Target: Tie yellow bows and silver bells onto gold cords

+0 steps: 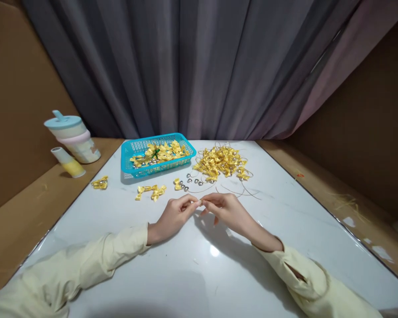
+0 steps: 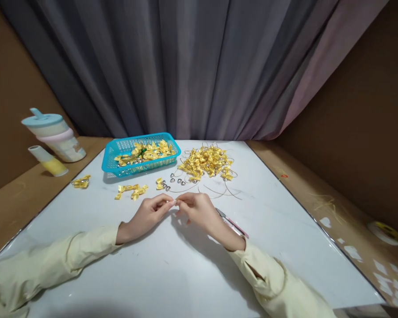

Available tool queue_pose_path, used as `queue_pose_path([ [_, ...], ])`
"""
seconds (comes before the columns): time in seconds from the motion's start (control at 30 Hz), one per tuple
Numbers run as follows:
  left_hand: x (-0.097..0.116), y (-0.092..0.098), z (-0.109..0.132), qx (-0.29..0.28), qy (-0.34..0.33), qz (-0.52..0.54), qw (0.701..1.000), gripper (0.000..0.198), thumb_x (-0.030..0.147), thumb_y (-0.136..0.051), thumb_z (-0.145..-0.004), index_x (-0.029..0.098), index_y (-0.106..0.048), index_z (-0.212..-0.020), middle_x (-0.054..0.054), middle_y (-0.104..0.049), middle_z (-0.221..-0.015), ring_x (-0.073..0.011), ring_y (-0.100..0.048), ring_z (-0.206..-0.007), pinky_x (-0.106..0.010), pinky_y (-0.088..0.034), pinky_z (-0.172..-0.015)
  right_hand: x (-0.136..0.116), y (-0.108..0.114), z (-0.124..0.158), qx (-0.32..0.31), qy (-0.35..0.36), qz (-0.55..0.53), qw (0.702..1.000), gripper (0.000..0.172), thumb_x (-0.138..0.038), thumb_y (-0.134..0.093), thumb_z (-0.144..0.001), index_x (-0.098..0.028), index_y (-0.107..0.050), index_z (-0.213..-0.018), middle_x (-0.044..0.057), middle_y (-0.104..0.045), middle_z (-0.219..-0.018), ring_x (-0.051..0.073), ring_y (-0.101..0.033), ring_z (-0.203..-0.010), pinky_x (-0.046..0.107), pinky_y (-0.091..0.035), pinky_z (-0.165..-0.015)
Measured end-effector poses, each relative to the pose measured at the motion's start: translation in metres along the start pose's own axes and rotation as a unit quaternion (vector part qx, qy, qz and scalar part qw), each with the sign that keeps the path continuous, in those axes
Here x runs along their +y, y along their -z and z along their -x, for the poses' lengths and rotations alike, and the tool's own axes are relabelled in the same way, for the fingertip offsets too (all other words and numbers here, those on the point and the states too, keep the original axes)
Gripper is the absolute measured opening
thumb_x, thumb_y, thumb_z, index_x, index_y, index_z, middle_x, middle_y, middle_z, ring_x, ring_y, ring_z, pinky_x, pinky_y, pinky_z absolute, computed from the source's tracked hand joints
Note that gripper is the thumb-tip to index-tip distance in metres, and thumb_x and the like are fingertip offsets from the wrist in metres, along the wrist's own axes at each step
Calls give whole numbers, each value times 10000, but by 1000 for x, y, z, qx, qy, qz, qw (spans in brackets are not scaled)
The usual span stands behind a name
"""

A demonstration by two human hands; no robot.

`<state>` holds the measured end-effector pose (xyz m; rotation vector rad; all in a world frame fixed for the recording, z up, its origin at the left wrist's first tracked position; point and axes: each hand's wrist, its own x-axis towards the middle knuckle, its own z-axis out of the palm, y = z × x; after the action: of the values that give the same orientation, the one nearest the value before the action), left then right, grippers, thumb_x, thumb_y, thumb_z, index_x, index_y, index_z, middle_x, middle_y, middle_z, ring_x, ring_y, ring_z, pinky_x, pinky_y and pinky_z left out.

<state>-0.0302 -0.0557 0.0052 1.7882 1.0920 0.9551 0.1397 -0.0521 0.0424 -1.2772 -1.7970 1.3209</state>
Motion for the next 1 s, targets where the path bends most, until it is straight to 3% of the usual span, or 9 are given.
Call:
queue_pose_path([
  [0.1, -4, -2, 1, -7, 23, 9, 1000, 246, 369, -479, -854, 155, -589, -807, 49, -423, -532, -92, -330, -500, -210, -252, -486, 2, -3, 1, 9, -37, -26, 999, 221, -213, -491, -814, -120, -677, -890, 63, -696, -752, 170, -670, -684, 191, -489, -419],
  [0.2, -5, -2, 0, -8, 38, 39, 998, 230, 361, -498, -847, 150, -577, -798, 60, -386, -518, -83, -316, -486, -204, -241, -469, 7, -6, 4, 33, -16, 17, 999, 249, -223, -473, -832, -130, -678, -936, 78, -707, -830, 186, -671, -705, 224, -499, -471],
  [0.33, -4, -1, -1, -29, 68, 115, 991, 239, 378, -507, -845, 148, -568, -820, 76, -356, -494, -71, -316, -443, -194, -246, -440, 18, -8, 6, 93, 137, 185, 969, 224, -185, -473, -841, -172, -686, -909, 94, -613, -1166, 223, -617, -951, 300, -509, -694],
  [0.43, -2, 1, -1, -32, 79, 147, 985, 244, 386, -518, -840, 150, -548, -788, 81, -359, -474, -64, -320, -416, -189, -256, -425, 25, -8, 6, 107, 245, 287, 920, 242, -151, -444, -860, -179, -660, -966, 83, -521, -1287, 204, -581, -912, 348, -482, -780],
  [0.53, -1, 3, -1, -38, 78, 148, 985, 236, 372, -522, -840, 149, -535, -763, 82, -359, -468, -61, -319, -411, -188, -252, -420, 30, -7, 4, 99, 288, 325, 895, 254, -127, -439, -863, -175, -644, -1006, 68, -540, -1269, 197, -530, -882, 348, -486, -776],
  [0.83, -4, 4, -5, -31, 61, 114, 991, 233, 361, -513, -843, 137, -540, -785, 82, -358, -478, -63, -321, -431, -187, -262, -426, 34, -5, -1, 92, 337, 287, 892, 260, -105, -446, -869, -152, -643, -1032, 70, -652, -1086, 182, -541, -828, 323, -485, -728],
  [0.93, -9, 5, -4, -21, 15, 23, 999, 212, 333, -500, -857, 142, -565, -790, 77, -381, -483, -67, -348, -442, -186, -290, -437, 29, -3, 1, 75, 317, 265, 907, 253, -84, -459, -851, -152, -663, -984, 68, -671, -1032, 174, -573, -835, 315, -473, -757],
  [1.0, -13, 6, -3, -9, -44, -68, 997, 187, 293, -491, -869, 148, -588, -804, 56, -478, -522, -73, -419, -473, -187, -343, -479, 25, -3, 2, 70, 285, 241, 925, 248, -81, -470, -842, -166, -680, -942, 55, -687, -978, 165, -594, -840, 296, -471, -760],
])
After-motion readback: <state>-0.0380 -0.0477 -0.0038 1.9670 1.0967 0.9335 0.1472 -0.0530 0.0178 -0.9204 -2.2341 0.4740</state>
